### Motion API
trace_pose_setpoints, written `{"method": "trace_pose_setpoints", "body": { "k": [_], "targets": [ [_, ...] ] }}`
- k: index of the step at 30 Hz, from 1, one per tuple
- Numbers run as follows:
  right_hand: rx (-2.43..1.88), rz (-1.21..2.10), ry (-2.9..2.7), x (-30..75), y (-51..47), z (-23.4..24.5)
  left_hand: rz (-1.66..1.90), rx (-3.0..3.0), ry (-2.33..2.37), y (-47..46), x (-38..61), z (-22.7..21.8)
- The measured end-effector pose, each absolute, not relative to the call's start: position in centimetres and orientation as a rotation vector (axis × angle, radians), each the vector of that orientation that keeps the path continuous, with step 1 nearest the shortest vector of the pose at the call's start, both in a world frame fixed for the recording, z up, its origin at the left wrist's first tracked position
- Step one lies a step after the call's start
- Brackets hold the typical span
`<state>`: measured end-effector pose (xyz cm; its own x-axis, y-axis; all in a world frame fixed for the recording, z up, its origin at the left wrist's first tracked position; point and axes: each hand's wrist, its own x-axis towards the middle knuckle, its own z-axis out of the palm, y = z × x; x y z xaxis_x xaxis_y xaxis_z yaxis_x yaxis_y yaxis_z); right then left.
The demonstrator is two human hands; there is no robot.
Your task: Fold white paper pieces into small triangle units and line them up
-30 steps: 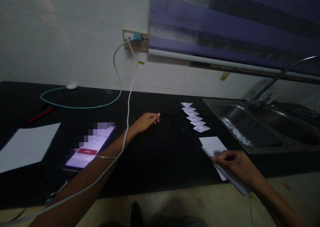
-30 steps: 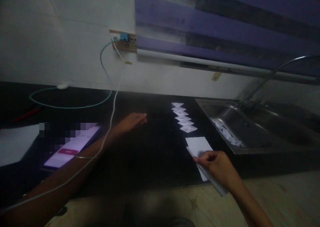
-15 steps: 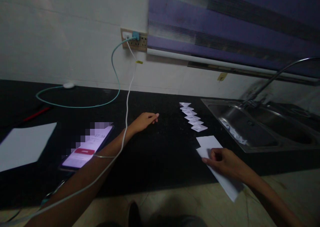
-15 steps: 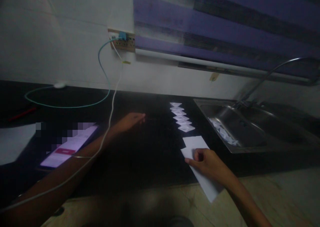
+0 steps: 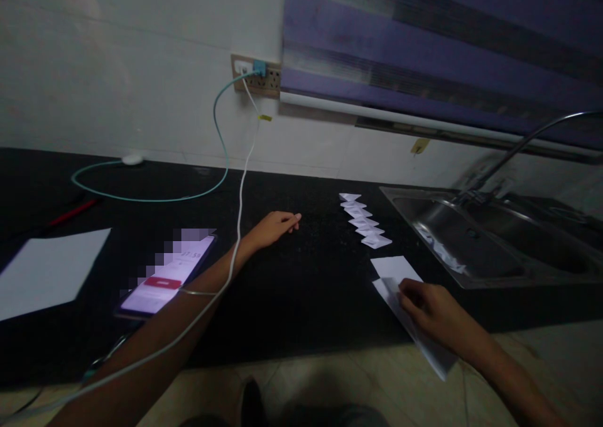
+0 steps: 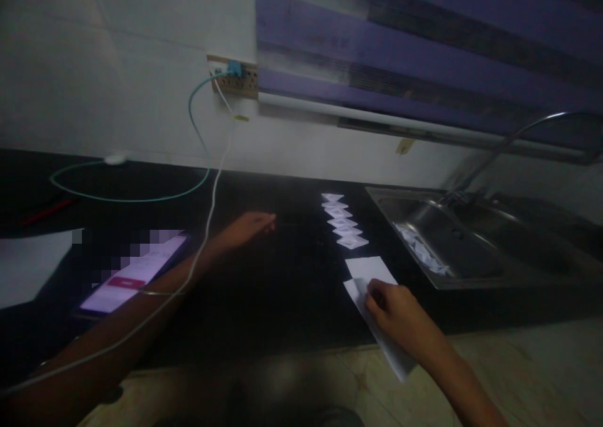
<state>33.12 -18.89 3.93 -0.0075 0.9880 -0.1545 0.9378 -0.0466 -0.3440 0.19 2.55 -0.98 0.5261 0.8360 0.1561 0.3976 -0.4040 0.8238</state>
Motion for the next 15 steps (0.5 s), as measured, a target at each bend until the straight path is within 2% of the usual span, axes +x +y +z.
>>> {"method": "trace_pose_setpoints", "body": {
  "k": [5, 9, 12, 15],
  "targets": [
    [-2.219, -0.077, -1.939, 33.9, -20.0, 9.0, 0.748, 2.011, 0.981, 2.8, 0.2, -1.3],
    [-1.863, -0.326, -1.853, 31.2, -20.2, 14.5, 0.774, 2.039, 0.976, 2.9, 0.2, -1.5],
    [-1.554, -0.059, -1.801, 26.8, -17.9, 16.2, 0.822, 2.004, 0.943, 2.5, 0.3, -1.3],
    [-1.164, 0.364, -1.706, 22.7, -12.6, 14.2, 0.918, 1.817, 0.867, 2.1, 0.4, -0.9]
  ]
}}
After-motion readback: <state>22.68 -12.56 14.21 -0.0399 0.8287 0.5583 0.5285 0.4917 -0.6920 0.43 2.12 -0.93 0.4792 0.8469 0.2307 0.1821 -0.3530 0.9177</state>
